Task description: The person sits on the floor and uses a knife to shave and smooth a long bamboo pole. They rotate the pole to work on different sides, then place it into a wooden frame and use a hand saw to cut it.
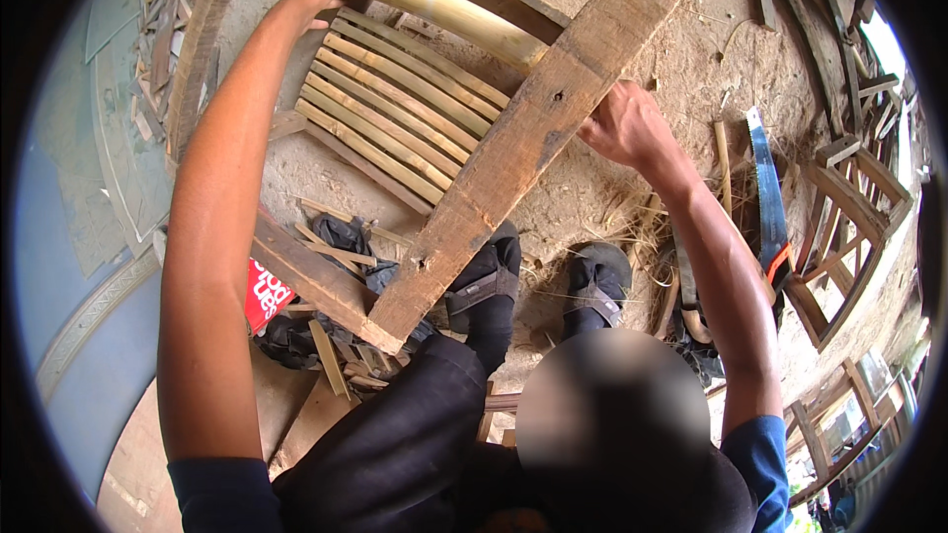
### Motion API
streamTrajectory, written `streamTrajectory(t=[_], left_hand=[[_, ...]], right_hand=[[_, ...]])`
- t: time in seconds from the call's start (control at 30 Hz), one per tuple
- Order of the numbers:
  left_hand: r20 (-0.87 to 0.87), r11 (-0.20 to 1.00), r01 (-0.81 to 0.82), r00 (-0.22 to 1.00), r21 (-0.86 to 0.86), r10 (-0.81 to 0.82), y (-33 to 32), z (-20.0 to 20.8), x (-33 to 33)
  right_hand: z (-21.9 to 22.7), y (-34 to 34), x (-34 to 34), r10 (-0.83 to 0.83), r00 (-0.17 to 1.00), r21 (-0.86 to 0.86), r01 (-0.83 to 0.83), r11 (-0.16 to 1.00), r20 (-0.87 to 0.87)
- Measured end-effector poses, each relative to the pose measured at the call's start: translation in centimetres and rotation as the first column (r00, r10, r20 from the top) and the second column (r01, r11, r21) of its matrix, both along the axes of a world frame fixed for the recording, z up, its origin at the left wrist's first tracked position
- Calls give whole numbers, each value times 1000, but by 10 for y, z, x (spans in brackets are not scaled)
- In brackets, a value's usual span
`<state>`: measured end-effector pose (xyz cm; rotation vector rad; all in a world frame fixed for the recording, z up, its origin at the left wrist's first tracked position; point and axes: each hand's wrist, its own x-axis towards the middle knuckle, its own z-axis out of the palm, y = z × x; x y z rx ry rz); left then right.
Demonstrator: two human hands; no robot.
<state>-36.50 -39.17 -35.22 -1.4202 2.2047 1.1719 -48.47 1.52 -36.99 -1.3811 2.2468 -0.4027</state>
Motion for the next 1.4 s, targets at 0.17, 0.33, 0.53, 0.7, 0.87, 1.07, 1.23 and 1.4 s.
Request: streamTrajectory(t=[0.17,0.33,0.53,0.7,0.87,1.07,1.23,1.4], left_hand=[[12,1000,5,1000,23,-5,-1,0,-3],[24,999,37,999,-36,-36,-15,-11,1],[19,940,298,954,-167,-299,-4,11,-12],[76,756,482,860,-442,-504,10,51,-15],[-252,764,355,797,-539,-548,67,114,3],[-643,761,537,446,-364,-622,303,216,37],[-561,418,674,6,-609,-827,425,177,25],[-372,179,688,-142,-703,-917,475,216,19]], right_hand=[[2,-4,-3,-8,997,74,2,997,80],[3,-4,-4,-48,983,100,31,995,177],[29,20,-1,-70,976,59,59,997,208],[41,67,7,-150,958,59,140,988,246],[69,128,28,-278,924,174,238,956,263],[93,214,47,-320,933,175,292,940,166],[145,277,66,-282,959,200,269,942,41],[227,312,89,-252,965,82,258,963,-76]])
